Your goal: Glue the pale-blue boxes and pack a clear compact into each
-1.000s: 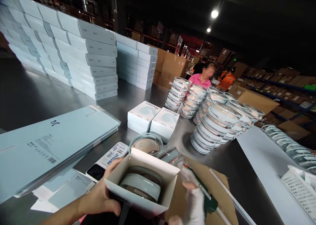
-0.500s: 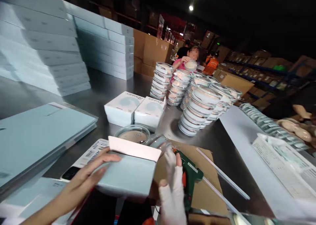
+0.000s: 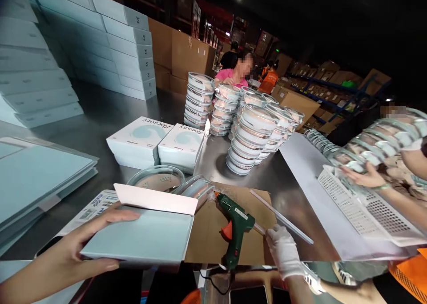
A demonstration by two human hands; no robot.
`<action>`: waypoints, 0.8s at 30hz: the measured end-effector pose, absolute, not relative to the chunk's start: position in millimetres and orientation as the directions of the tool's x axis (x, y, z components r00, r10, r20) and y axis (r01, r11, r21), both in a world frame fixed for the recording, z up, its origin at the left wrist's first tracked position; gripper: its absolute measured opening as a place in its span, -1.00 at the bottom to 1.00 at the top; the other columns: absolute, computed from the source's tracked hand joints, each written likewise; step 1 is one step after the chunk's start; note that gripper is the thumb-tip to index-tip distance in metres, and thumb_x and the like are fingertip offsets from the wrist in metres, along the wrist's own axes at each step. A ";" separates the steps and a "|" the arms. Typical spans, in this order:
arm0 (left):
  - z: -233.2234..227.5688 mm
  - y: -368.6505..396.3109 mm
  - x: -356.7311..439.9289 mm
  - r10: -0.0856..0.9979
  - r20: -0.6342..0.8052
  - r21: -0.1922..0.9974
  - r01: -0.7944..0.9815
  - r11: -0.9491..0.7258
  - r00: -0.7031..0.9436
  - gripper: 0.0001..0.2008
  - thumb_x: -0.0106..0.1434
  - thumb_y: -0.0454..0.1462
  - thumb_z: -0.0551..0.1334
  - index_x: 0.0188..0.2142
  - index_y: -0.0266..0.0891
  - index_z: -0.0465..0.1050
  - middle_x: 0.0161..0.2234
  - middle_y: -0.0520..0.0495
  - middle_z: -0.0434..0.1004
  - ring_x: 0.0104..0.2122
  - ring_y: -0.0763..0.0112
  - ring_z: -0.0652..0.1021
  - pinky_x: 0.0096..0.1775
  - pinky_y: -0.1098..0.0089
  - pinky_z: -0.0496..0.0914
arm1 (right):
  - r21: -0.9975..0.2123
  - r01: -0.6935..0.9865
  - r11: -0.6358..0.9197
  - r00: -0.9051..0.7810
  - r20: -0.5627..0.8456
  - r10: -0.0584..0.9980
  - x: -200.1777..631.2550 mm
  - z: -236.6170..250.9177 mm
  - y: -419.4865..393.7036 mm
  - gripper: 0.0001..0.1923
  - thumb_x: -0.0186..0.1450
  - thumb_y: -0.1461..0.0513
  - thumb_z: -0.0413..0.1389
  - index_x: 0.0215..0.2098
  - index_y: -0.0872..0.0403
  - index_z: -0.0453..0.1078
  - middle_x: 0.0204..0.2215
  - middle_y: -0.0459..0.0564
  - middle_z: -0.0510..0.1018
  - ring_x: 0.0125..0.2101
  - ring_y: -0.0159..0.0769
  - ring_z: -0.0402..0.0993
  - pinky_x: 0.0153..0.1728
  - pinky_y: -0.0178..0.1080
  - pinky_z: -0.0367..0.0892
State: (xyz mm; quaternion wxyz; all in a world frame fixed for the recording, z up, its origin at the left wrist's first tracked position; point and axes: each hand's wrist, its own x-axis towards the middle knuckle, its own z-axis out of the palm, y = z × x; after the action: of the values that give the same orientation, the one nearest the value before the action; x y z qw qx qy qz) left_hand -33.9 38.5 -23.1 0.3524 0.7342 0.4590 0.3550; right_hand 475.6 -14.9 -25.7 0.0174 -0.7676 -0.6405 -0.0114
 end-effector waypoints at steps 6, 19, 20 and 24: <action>-37.0 43.2 -40.7 0.864 0.305 0.755 0.452 -0.475 0.400 -0.41 0.14 -0.05 0.38 0.18 0.05 0.46 0.17 -0.09 0.57 0.18 -0.07 0.53 0.12 0.05 0.45 | -0.190 0.852 -0.488 0.510 0.090 0.855 430.1 -13.2 -25.6 -0.47 0.32 0.08 -0.06 0.09 0.27 0.39 -0.06 0.46 0.59 -0.08 0.26 0.57 -0.10 0.13 0.39; -26.5 49.4 -47.4 0.957 0.173 0.842 0.469 -0.266 0.232 -0.42 0.13 0.15 0.37 0.10 0.07 0.54 0.16 -0.06 0.57 0.18 -0.16 0.49 0.24 -0.18 0.23 | -0.944 0.055 -0.326 0.319 -0.293 0.901 358.8 -27.7 -35.0 -0.38 0.12 -0.31 0.09 -0.36 0.04 0.53 -0.41 0.07 0.67 -0.35 -0.10 0.65 -0.27 -0.07 0.53; -22.5 51.4 -45.0 0.957 0.190 0.849 0.453 -0.272 0.219 -0.44 0.13 0.13 0.37 0.09 0.06 0.54 0.15 -0.07 0.58 0.15 -0.12 0.53 0.22 -0.11 0.30 | -0.966 -0.029 -0.258 0.304 -0.254 0.918 355.5 -24.9 -32.9 -0.28 0.05 -0.39 0.07 -0.28 0.02 0.54 -0.30 0.12 0.69 -0.23 -0.03 0.66 -0.17 -0.01 0.53; -10.4 58.3 -32.4 0.919 0.334 0.831 0.394 -0.393 0.211 -0.52 0.10 -0.04 0.44 0.03 0.02 0.59 0.02 -0.04 0.67 -0.07 0.07 0.67 -0.06 0.26 0.58 | -0.940 -0.339 -0.035 0.125 -0.082 0.989 331.5 -6.7 -1.9 -0.15 -0.10 -0.42 0.17 -0.14 0.00 0.56 -0.14 0.22 0.67 0.00 0.17 0.59 -0.07 0.17 0.50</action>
State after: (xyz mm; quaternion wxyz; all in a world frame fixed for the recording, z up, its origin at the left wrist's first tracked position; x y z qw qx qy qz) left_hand -32.4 58.3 -10.4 0.3055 0.7156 0.4585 0.4294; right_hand 331.5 -1.9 -6.7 0.5961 -0.4553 -0.3568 0.5569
